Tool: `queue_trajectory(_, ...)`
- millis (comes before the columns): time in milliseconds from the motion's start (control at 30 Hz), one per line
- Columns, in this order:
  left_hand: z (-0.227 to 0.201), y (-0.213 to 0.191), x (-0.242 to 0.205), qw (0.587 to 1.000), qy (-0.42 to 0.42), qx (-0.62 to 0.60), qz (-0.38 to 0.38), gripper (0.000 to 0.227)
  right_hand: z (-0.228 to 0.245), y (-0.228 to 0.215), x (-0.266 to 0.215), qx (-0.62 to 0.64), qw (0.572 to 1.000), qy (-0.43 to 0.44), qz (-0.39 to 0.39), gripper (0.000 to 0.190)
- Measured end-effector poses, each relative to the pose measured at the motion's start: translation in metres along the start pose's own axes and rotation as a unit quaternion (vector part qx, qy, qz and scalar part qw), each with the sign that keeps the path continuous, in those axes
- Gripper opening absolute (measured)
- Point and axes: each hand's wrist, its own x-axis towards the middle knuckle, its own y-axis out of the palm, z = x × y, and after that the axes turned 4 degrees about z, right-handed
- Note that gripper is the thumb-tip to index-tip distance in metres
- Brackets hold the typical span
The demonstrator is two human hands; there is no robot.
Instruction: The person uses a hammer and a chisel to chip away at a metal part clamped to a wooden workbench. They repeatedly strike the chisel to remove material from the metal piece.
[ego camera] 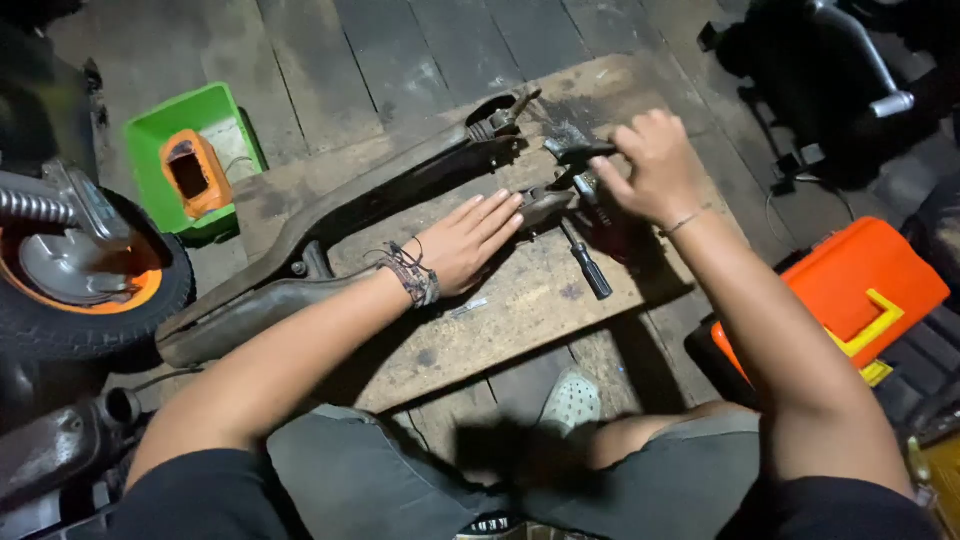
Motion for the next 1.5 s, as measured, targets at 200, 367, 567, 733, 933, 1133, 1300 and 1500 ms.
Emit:
queue_trajectory(200,-0.004,0.001,0.003,1.0,0.009,0.001,0.005,0.093,-0.022,-0.012,-0.015,-0.031,1.0,0.001,0.004,0.034)
queue_trajectory(367,-0.001,-0.006,0.002,1.0,0.006,-0.007,0.001,0.094,-0.066,-0.002,-0.055,-0.034,0.991,0.124,-0.029,0.036)
queue_trajectory(567,-0.003,-0.007,0.002,1.0,-0.001,-0.013,0.015,0.094,-0.009,0.003,-0.014,0.091,0.992,0.069,-0.059,0.033)
queue_trajectory(733,-0.003,-0.004,0.001,1.0,-0.002,0.001,0.014,0.095,-0.003,-0.005,0.001,0.029,0.999,0.012,-0.033,0.038)
queue_trajectory(933,-0.003,-0.003,0.002,1.0,-0.003,0.01,0.01,0.098,0.018,-0.003,0.011,0.019,0.998,-0.042,-0.039,0.042)
queue_trajectory(1133,-0.004,-0.001,0.002,1.0,-0.01,0.003,0.006,0.097,-0.002,-0.006,-0.017,0.034,0.999,-0.001,-0.013,0.034)
queue_trajectory(1300,-0.003,0.002,0.003,1.0,-0.005,0.003,-0.005,0.095,-0.015,0.009,-0.025,0.069,0.996,0.032,-0.043,0.037)
queue_trajectory(1500,-0.003,-0.003,0.001,1.0,-0.005,0.009,-0.002,0.098,0.021,0.01,0.005,0.111,0.993,-0.002,-0.049,0.034)
